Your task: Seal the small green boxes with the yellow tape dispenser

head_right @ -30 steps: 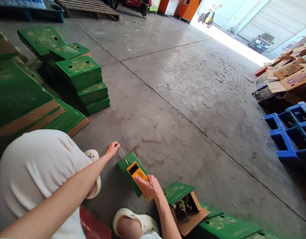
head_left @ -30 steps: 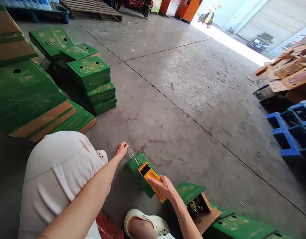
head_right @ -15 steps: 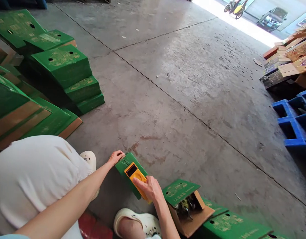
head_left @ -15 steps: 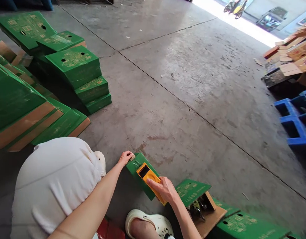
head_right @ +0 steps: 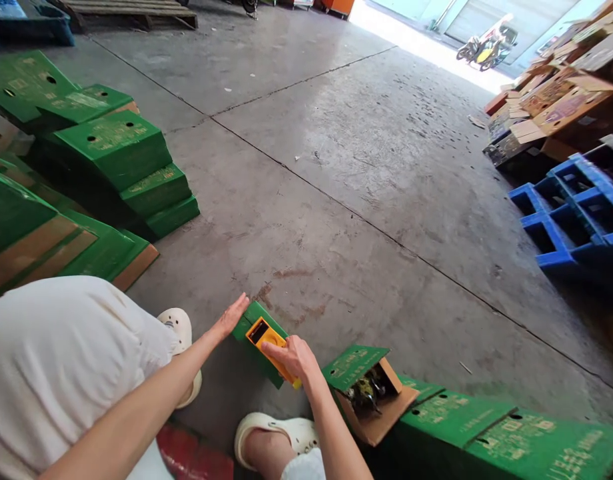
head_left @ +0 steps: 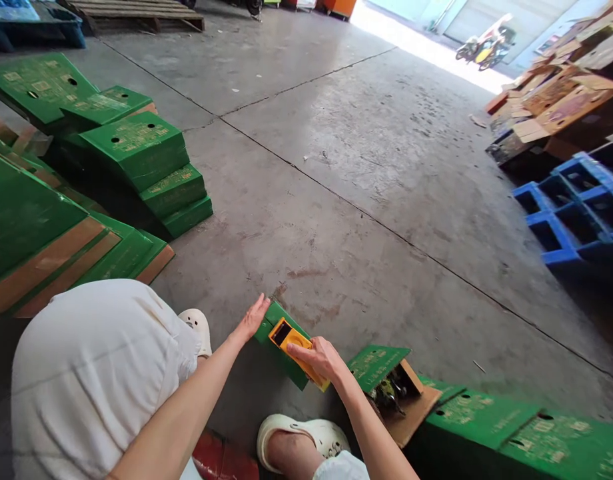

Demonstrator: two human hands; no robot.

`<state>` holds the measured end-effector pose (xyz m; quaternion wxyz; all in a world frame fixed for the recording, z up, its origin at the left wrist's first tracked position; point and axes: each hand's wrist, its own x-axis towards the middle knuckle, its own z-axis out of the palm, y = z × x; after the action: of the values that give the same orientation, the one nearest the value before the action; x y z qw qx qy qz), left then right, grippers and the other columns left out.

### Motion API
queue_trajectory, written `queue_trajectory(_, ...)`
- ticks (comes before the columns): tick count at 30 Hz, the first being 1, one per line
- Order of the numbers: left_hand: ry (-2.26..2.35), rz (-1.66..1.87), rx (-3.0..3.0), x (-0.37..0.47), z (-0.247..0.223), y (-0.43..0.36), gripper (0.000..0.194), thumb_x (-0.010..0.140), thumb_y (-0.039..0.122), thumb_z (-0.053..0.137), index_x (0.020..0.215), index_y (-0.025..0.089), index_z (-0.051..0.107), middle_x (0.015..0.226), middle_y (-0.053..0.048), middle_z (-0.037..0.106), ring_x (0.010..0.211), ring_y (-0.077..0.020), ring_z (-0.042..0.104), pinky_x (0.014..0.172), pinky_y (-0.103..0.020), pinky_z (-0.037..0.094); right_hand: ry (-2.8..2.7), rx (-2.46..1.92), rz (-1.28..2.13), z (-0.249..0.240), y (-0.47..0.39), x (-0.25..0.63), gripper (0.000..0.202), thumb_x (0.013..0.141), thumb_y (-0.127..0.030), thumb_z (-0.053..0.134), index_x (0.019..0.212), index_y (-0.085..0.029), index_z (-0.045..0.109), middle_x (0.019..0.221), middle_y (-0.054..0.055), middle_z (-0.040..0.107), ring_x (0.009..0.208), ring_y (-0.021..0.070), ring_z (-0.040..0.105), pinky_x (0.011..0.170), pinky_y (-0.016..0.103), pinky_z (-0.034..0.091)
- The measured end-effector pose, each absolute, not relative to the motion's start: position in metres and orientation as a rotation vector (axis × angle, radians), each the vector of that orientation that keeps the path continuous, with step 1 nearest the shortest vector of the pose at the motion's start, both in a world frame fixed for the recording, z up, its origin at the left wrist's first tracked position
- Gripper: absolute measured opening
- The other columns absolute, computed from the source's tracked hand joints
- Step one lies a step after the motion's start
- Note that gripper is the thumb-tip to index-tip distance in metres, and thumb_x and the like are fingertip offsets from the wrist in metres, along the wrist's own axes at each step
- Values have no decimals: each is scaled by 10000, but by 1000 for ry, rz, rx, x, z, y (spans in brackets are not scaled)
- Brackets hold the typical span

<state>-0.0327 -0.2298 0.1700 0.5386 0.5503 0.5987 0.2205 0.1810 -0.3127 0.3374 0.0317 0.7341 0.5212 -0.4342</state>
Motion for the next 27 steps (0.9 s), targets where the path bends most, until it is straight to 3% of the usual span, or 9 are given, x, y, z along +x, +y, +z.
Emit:
queue_trajectory(4,1338,370,1388,-33,180,-244,772,1021,606,502,1641,154,410,1654,-169,458,1549,-297,439,1254,-411,358,1550,2270,-1402,342,-313,176,602,792,-750,695,622,-188,564,569,9,548,579,154,547,483,244,279)
queue_trajectory(9,1300,368,1415,-39,180,-241,725,1030,628,469,1616,201,463,1637,-122,502,1553,-265,436,1268,-399,346,1545,2272,-1523,347,-322,181,575,790,-744,725,693,-186,623,614,21,611,594,159,569,488,240,303)
queue_trajectory(15,1231,410,1510,-45,179,-240,704,1046,601,459,1678,313,345,1653,-52,497,1547,-238,446,1258,-408,368,1552,2307,-1447,340,-353,214,618,760,-785,729,668,-184,618,615,13,580,583,144,509,505,258,284)
queue_trajectory(20,1203,325,1800,-41,200,-226,681,1061,426,423,1707,316,240,1783,-41,211,1651,-219,196,1323,-491,203,1598,2318,-1340,336,-366,228,574,786,-737,712,673,-184,611,622,-6,555,598,136,492,519,260,266)
queue_trajectory(23,959,131,2070,-32,219,-218,744,977,360,527,1686,327,305,1787,-44,184,1673,-260,52,1325,-586,53,1630,2308,-1342,335,-364,228,597,775,-765,701,668,-184,613,593,-18,522,588,136,481,526,265,258)
queue_trajectory(27,590,-122,2316,-20,232,-225,1150,683,528,825,1678,260,315,1782,-148,167,1665,-367,26,1304,-618,-22,1621,2328,-1344,339,-363,226,615,753,-783,710,656,-185,606,579,-22,509,583,137,479,528,266,257)
